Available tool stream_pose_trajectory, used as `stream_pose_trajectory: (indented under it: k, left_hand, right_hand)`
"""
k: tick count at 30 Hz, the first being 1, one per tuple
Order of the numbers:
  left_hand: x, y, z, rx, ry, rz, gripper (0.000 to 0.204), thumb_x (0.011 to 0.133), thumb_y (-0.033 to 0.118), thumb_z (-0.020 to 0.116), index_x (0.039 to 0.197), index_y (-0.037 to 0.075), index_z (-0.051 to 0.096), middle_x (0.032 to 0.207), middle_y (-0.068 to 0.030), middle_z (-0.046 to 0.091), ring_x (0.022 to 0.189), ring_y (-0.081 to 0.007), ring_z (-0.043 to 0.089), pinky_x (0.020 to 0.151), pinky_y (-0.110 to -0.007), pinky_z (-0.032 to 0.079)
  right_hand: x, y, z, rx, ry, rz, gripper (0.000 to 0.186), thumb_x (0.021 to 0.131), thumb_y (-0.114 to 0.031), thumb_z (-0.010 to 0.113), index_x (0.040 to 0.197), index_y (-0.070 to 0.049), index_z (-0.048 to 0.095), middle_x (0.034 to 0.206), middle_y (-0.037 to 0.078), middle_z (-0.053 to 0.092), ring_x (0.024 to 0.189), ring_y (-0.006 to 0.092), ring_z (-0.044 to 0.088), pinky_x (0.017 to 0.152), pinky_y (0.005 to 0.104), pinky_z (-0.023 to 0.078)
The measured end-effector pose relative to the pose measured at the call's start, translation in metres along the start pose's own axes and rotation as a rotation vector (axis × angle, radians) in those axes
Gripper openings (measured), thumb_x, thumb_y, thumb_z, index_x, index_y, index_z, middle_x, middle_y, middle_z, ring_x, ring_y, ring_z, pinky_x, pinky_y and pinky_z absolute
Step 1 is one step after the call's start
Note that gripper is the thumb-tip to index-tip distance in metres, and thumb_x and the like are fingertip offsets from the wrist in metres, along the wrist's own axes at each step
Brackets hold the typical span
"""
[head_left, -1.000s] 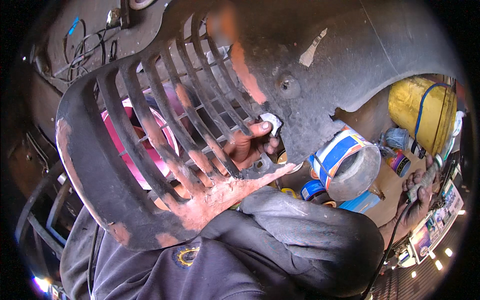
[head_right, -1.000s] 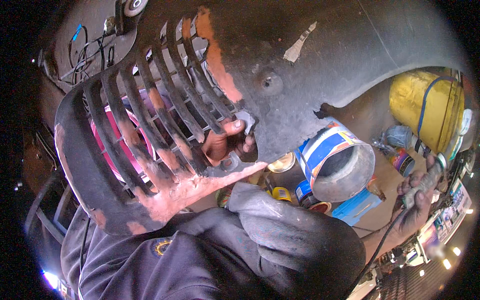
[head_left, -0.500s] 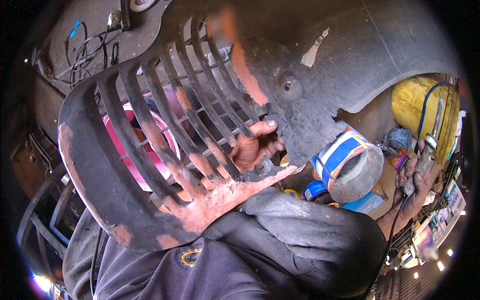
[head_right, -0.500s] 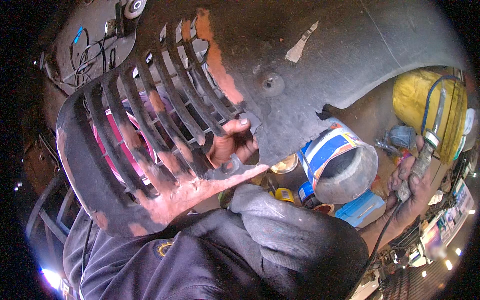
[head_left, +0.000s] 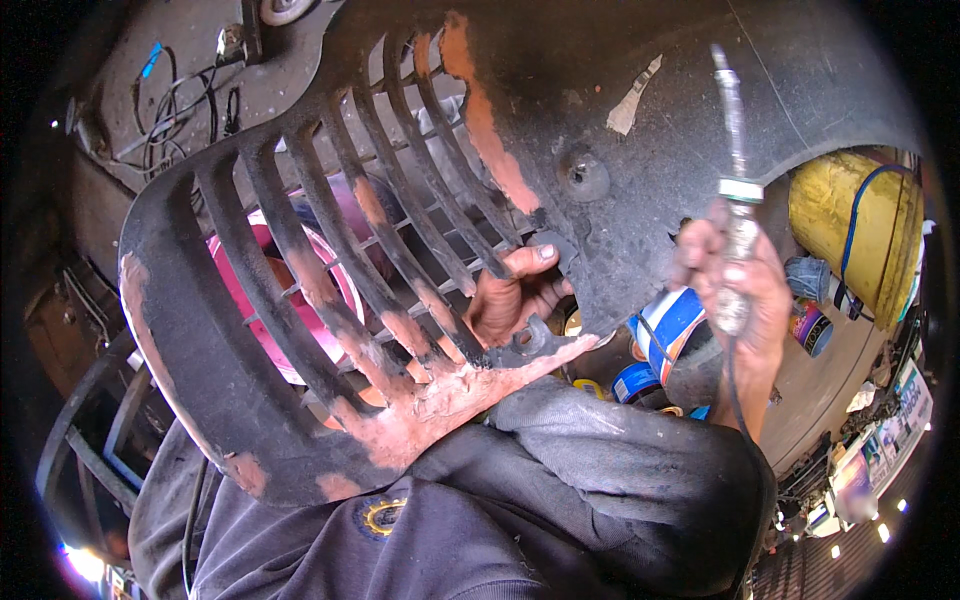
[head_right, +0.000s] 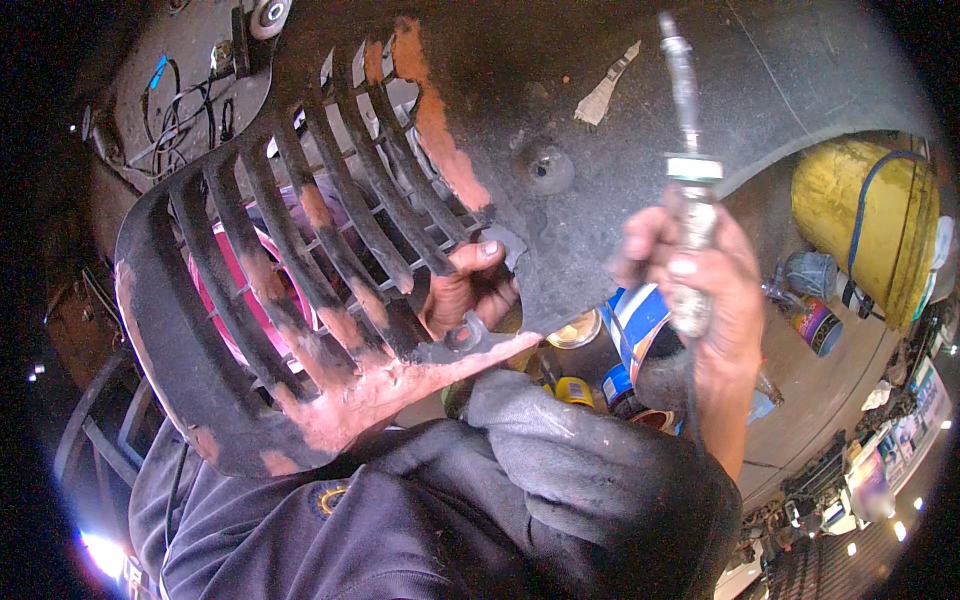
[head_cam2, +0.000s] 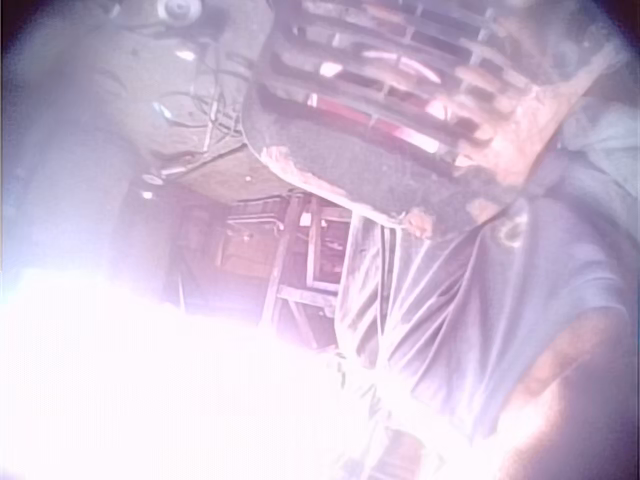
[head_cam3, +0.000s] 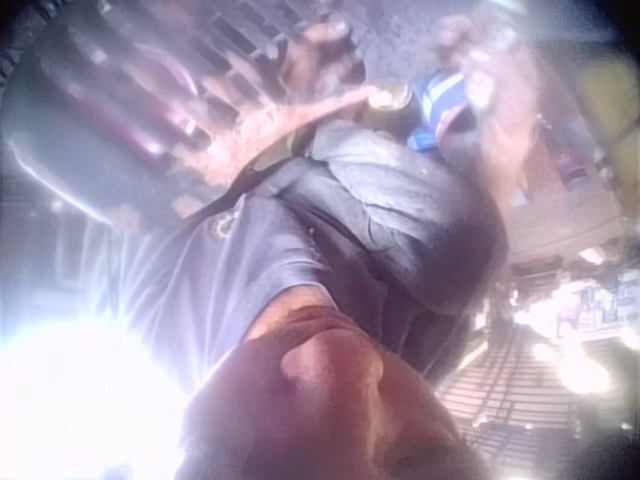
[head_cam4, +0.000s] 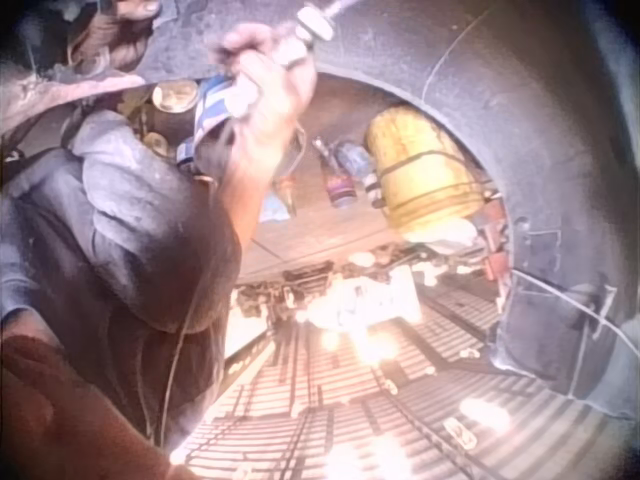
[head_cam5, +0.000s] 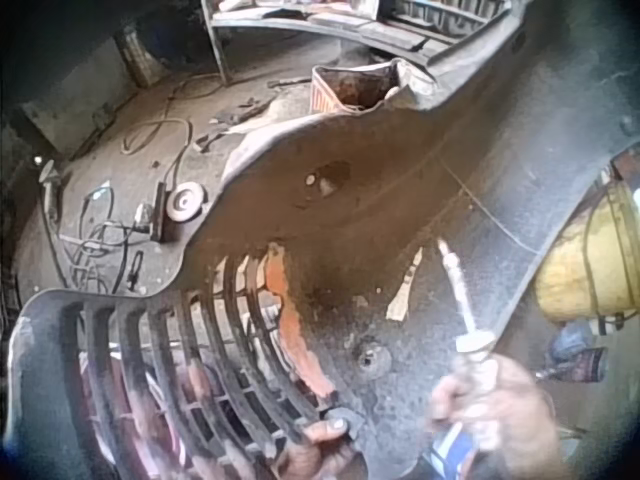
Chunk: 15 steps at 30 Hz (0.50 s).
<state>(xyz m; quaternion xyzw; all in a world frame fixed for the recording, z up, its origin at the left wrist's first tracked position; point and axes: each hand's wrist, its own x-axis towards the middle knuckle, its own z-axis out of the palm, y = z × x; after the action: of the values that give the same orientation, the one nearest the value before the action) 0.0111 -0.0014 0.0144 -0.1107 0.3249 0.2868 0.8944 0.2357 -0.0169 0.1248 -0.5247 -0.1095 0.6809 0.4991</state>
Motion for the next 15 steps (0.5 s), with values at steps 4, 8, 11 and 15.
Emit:
stream_pose_trajectory:
  k: [4,8,11,15]
  left_hand:
    - [0.003,-0.002,0.004,-0.048,-0.048,-0.008,0.038,0.086,0.009,0.061,0.118,-0.010,0.056,0.108,-0.0183,0.067,0.095,-0.0257,0.070,0.083,-0.034,0.061]
    - [0.005,-0.004,-0.001,-0.053,-0.034,-0.018,0.041,0.086,0.008,0.061,0.122,-0.009,0.053,0.112,-0.0192,0.065,0.097,-0.0258,0.069,0.082,-0.033,0.062]
    - [0.004,-0.002,0.000,-0.039,-0.089,0.013,0.042,0.087,0.008,0.062,0.124,-0.008,0.052,0.115,-0.0189,0.064,0.100,-0.0260,0.068,0.084,-0.034,0.061]
    - [0.001,0.000,0.001,-0.025,-0.115,0.018,0.041,0.088,0.010,0.063,0.124,-0.007,0.054,0.115,-0.0173,0.064,0.103,-0.0263,0.066,0.087,-0.037,0.059]
  right_hand:
    - [0.024,0.027,0.012,-0.170,-0.049,-0.001,0.044,0.072,-0.014,0.067,0.110,-0.001,0.047,0.093,0.014,0.065,0.083,0.0238,0.064,0.084,0.0377,0.051]
    - [0.030,0.033,0.015,-0.366,-0.100,0.020,0.043,0.071,-0.013,0.067,0.108,0.001,0.050,0.093,0.012,0.066,0.085,0.0190,0.062,0.082,0.0336,0.049]
    - [0.031,0.031,0.016,-0.457,-0.145,0.033,0.042,0.072,-0.013,0.067,0.108,0.003,0.052,0.093,0.011,0.066,0.083,0.0155,0.061,0.077,0.0305,0.049]
    - [0.031,0.028,0.019,-0.525,-0.167,0.067,0.051,0.072,-0.020,0.069,0.112,0.006,0.050,0.095,0.016,0.064,0.095,0.0245,0.061,0.093,0.0416,0.045]
